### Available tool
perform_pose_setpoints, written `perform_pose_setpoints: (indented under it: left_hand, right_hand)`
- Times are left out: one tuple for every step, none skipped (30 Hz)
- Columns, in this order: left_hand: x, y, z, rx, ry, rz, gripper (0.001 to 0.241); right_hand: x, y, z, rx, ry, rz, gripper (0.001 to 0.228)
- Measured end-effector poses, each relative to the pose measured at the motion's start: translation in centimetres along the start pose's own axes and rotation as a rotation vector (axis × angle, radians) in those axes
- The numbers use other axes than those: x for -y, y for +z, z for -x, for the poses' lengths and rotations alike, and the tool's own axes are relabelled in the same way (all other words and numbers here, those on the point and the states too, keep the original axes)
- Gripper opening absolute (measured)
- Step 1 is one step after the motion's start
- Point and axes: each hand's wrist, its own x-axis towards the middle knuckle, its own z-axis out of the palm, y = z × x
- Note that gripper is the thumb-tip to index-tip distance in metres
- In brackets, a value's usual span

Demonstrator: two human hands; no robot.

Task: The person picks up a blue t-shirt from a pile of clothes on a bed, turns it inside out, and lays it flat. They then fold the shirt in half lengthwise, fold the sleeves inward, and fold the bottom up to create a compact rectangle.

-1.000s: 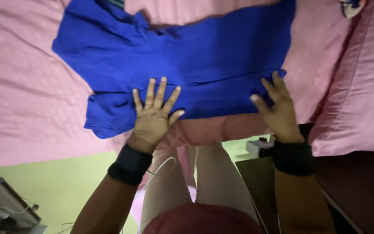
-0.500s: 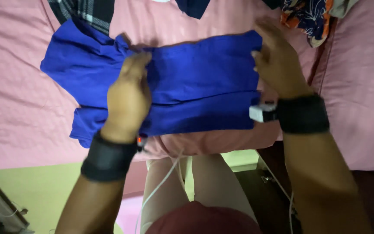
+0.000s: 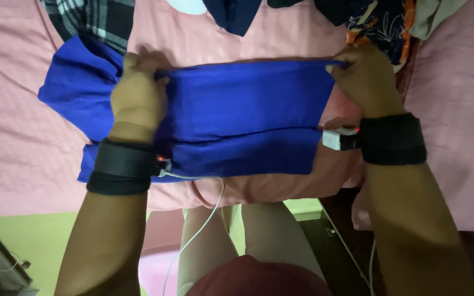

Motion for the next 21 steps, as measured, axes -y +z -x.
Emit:
perform_pose_setpoints:
  left_hand:
    - [0.2,-0.4,0.1,0.003,-0.002,-0.003,0.027]
    - [0.4,-0.7,0.2,-0.033,0.009,0.026,0.024]
    - [0.5,-1.0,0.3,-0.067,0.022,0.055,0.022]
    - [0.7,-1.6,0.8,-0.063,0.022,0.053,0.022]
    - [0.8,-2.1,1.1,-0.092,0.099,0.104,0.024]
    - [1.0,-2.6,1.4,-0.12,0.177,0.155,0.027]
    - [0.5,-3.8,2.1,-0.119,0.178,0.155,0.027]
    - [0.0,-5.0,2.8,-0.101,0.219,0.179,0.029]
    - [-0.5,-6.2,3.4,-0.083,0.261,0.204,0.031]
    - [-0.9,-7.1,4.4,-0.081,0.265,0.206,0.031]
    - [-1.2,-7.9,5.3,-0.062,0.269,0.214,0.03]
    - [-1.6,-8.8,6.2,-0.043,0.274,0.223,0.03]
    - [-1.0,-8.5,7.3,-0.043,0.278,0.223,0.03]
    - [-0.5,-8.2,8.4,-0.054,0.273,0.192,0.029]
    - [0.1,-7.9,9.5,-0.066,0.265,0.159,0.029]
    - [0.4,-7.7,10.3,-0.066,0.267,0.158,0.029]
    - [0.6,-7.4,11.3,-0.093,0.272,0.12,0.026]
    - [0.9,-7.0,12.3,-0.12,0.277,0.082,0.024]
    - [0.5,-6.9,13.0,-0.119,0.28,0.083,0.024]
    - [0.2,-6.8,13.8,-0.136,0.294,0.074,0.023]
    - [-0.1,-6.7,14.6,-0.152,0.307,0.065,0.023]
  right_hand:
    - [0.2,0.1,0.1,0.002,0.001,-0.003,0.021]
    - [0.3,0.2,0.2,-0.035,0.014,-0.021,0.021]
    - [0.4,0.3,0.5,-0.072,0.03,-0.037,0.022]
    - [1.8,-0.4,0.8,-0.07,0.033,-0.04,0.022]
    - [3.2,-1.2,1.1,-0.054,0.145,-0.175,0.021]
    - [4.6,-2.1,1.4,-0.037,0.257,-0.309,0.021]
    - [5.0,-2.4,2.3,-0.038,0.259,-0.309,0.021]
    - [5.5,-2.7,3.2,-0.02,0.335,-0.494,0.021]
    - [6.0,-3.1,4.1,-0.003,0.409,-0.679,0.022]
    - [6.3,-3.4,5.3,-0.006,0.412,-0.677,0.022]
    - [6.6,-3.7,6.3,-0.01,0.388,-0.77,0.021]
    - [7.0,-4.1,7.4,-0.014,0.363,-0.862,0.022]
    - [7.0,-3.8,8.7,-0.019,0.364,-0.862,0.022]
    - [7.0,-3.6,10.0,-0.014,0.365,-0.879,0.023]
    - [7.1,-3.2,11.2,-0.007,0.365,-0.898,0.025]
    - [6.8,-2.3,12.2,-0.01,0.365,-0.899,0.025]
    - [6.5,-1.3,13.3,-0.014,0.365,-0.903,0.026]
    - [6.2,-0.2,14.4,-0.018,0.366,-0.906,0.028]
    - [6.0,0.6,15.1,-0.021,0.368,-0.906,0.028]
    - [5.8,1.4,15.7,-0.029,0.337,-0.896,0.03]
    - [5.6,2.3,16.3,-0.036,0.306,-0.885,0.032]
